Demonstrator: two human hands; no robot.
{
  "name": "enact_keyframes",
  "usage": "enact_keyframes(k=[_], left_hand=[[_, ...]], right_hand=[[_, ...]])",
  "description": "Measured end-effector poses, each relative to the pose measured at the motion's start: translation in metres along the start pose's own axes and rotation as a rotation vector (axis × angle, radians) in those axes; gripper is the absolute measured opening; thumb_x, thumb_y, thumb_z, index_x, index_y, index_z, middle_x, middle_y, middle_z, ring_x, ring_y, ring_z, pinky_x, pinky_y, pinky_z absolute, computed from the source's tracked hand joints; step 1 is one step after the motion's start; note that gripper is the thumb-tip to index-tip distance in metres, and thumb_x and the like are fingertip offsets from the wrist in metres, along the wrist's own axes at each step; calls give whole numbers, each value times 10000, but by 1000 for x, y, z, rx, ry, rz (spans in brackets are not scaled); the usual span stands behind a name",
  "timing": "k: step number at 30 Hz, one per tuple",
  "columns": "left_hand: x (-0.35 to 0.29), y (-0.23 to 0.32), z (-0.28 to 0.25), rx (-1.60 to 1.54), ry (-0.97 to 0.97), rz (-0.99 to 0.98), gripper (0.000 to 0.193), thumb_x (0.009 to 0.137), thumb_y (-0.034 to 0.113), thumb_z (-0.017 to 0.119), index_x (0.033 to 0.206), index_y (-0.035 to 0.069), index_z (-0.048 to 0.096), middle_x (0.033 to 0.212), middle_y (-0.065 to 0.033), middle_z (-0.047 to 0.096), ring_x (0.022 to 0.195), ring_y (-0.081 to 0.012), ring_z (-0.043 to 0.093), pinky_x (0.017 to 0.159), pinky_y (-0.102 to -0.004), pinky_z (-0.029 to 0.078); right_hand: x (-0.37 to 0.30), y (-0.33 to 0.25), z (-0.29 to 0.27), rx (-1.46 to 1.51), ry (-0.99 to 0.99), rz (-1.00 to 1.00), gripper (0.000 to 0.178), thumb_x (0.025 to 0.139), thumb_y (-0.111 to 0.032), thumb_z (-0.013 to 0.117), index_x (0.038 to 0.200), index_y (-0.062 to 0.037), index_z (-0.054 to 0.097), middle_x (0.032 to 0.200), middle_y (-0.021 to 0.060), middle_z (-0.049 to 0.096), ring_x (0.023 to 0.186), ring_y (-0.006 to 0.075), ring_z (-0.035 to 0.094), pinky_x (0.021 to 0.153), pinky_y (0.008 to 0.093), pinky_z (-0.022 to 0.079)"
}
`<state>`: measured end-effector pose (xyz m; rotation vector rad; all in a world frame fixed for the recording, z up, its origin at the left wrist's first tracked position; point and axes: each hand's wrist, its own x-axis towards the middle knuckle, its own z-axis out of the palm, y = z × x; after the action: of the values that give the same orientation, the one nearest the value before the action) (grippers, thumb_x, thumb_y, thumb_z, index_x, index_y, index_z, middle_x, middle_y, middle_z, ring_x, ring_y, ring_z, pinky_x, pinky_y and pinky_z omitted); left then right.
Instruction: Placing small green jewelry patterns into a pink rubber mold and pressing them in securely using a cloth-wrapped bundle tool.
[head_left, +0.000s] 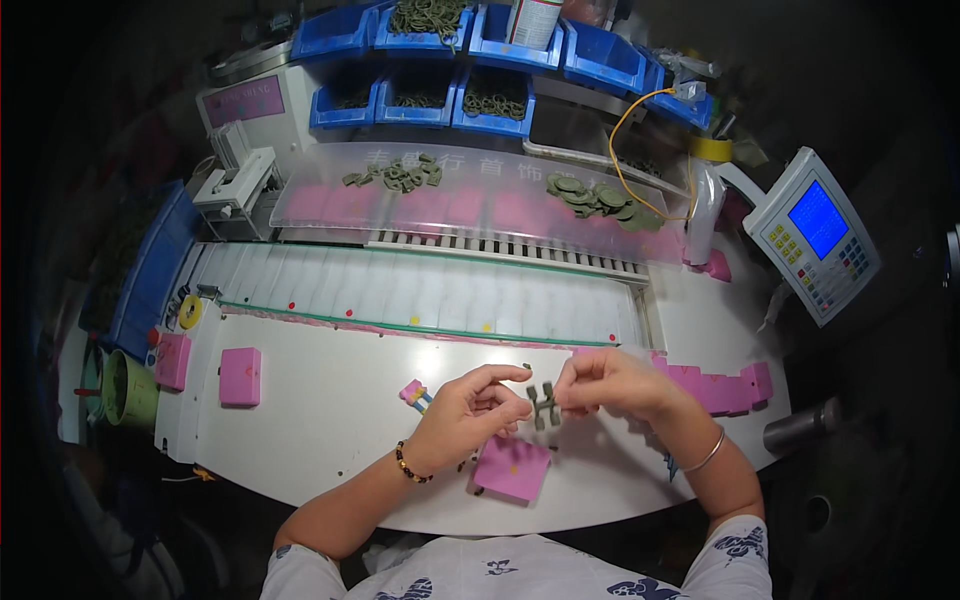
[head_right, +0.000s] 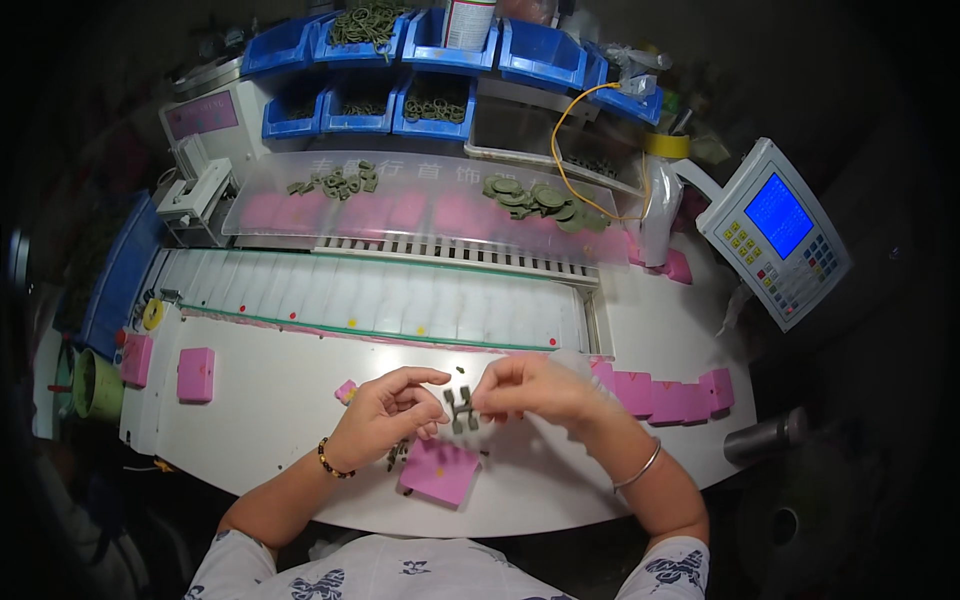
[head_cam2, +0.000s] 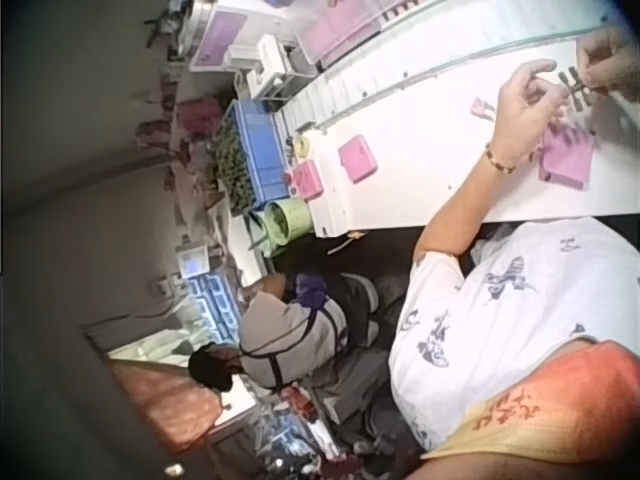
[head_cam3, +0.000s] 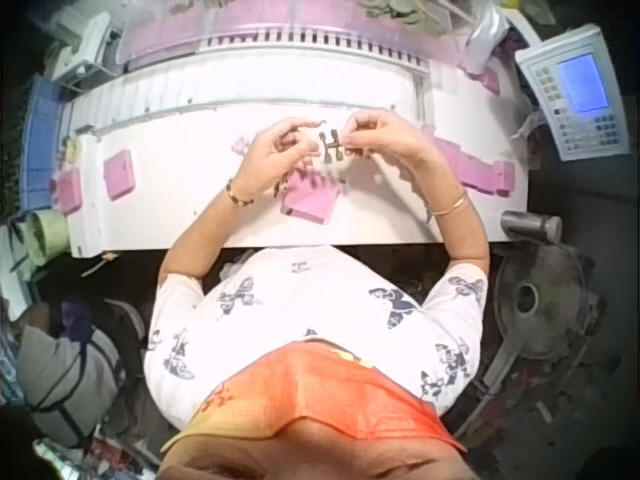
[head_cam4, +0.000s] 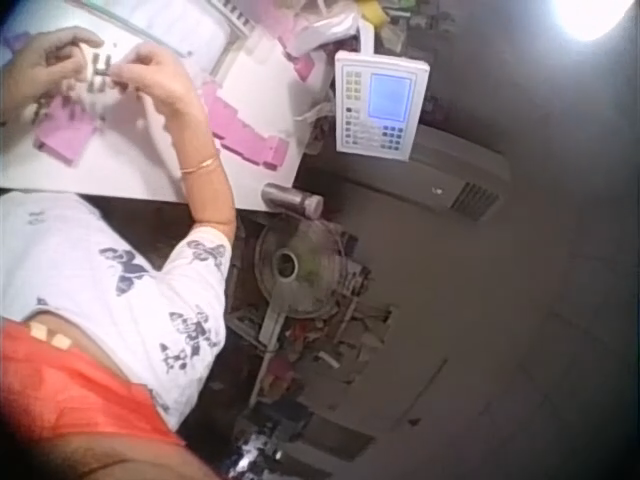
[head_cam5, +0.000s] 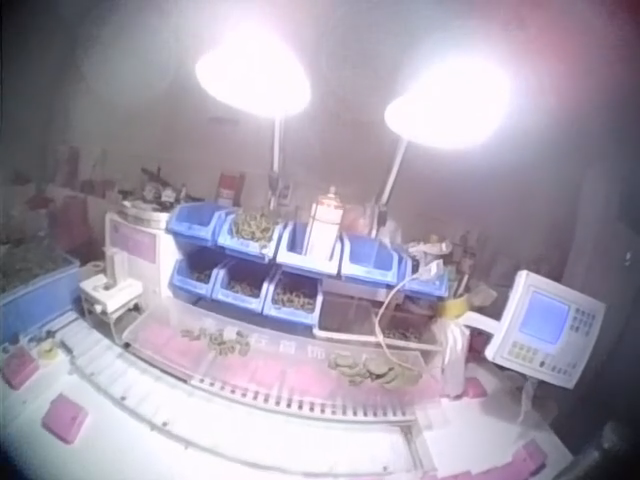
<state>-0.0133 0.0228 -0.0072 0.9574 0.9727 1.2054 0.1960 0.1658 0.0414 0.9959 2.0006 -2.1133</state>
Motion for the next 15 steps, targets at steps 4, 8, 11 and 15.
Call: enact_keyframes(k=[4, 8, 11, 15], left_hand=[[1, -2, -5, -21, 71, -10, 381, 961, 74, 599, 1322, -12, 516, 944, -104, 696, 811, -100, 646, 741, -257, 553], [3, -3, -9, 7, 79, -18, 360, 961, 82, 602, 1304, -7, 534, 945, -95, 697, 816, -95, 645, 738, -250, 550], [4, -6, -9, 71, 63, -4, 345, 962, 86, 603, 1290, -3, 546, 957, -76, 695, 821, -90, 644, 730, -241, 546], [5, -6, -9, 162, 118, 6, 351, 942, 100, 640, 1271, 6, 565, 985, -68, 687, 859, -91, 641, 733, -242, 540]], right_hand=[[9, -37, -46, -107, 214, -10, 141, 864, -201, 711, 878, -61, 700, 796, 24, 697, 698, 81, 630, 608, 204, 441], [-1, -71, -128, -120, 539, -159, 158, 848, -198, 714, 900, -50, 701, 819, 48, 702, 721, 102, 650, 629, 196, 449], [1, -85, -163, 328, 805, -572, 285, 903, -174, 697, 1106, 19, 644, 1033, 119, 699, 970, 196, 690, 727, 246, 497], [6, -60, -156, 339, 890, -630, 492, 956, -197, 654, 1328, 89, 507, 1245, 143, 635, 1133, 275, 642, 821, 320, 523]])
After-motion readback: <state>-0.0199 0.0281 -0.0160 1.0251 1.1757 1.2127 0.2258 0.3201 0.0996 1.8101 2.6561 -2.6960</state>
